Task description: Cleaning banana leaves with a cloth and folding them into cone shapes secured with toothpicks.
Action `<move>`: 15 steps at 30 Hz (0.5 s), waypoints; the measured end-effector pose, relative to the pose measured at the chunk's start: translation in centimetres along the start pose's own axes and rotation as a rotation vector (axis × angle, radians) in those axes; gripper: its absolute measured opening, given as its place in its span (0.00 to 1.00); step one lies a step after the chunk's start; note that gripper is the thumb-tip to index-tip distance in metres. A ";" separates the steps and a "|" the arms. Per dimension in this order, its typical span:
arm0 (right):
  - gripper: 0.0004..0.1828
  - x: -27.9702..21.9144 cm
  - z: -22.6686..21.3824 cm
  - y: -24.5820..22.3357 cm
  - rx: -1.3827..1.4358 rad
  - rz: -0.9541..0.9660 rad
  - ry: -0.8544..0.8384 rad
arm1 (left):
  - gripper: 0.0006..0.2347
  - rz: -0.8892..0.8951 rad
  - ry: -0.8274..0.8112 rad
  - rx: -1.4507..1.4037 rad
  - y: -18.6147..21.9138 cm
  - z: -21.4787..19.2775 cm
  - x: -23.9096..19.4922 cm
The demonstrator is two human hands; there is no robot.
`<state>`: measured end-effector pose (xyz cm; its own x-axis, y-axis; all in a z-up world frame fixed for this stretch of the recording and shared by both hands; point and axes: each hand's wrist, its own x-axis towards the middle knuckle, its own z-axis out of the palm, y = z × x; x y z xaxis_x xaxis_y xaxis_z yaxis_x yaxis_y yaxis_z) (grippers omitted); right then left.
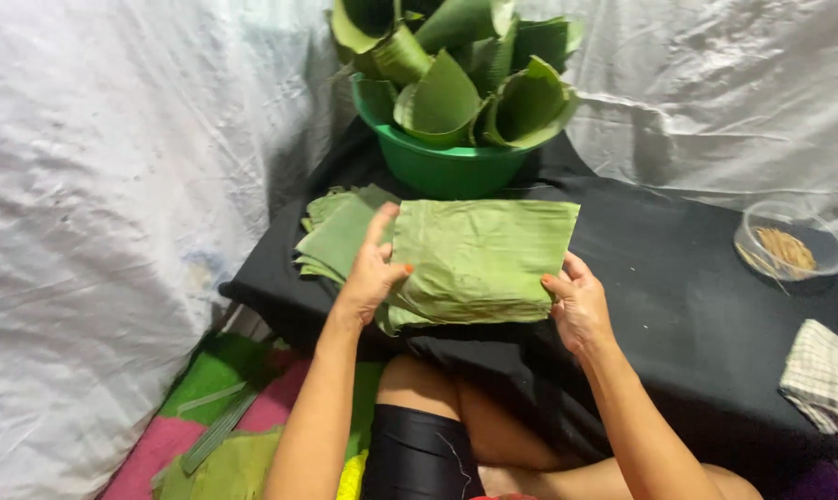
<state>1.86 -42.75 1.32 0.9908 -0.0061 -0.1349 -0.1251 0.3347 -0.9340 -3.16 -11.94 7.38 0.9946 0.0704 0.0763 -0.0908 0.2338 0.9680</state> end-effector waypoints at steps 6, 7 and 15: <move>0.31 -0.7 -7.1 -0.2 -0.064 -0.044 0.144 | 0.24 0.055 -0.080 0.459 -8.2 4.8 4.1; 0.31 -0.8 -8.4 -0.2 -0.061 -0.049 0.160 | 0.24 0.055 -0.097 0.458 -8.8 5.8 4.5; 0.33 -1.0 -20.0 -1.4 -0.243 -0.162 0.380 | 0.40 0.157 -0.368 0.814 -13.0 16.6 6.4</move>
<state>0.02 -62.07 -3.87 0.9154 -0.3994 -0.0502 -0.0236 0.0713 -0.9972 5.24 -30.61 -0.79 0.9397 -0.3033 0.1580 -0.3022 -0.5202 0.7988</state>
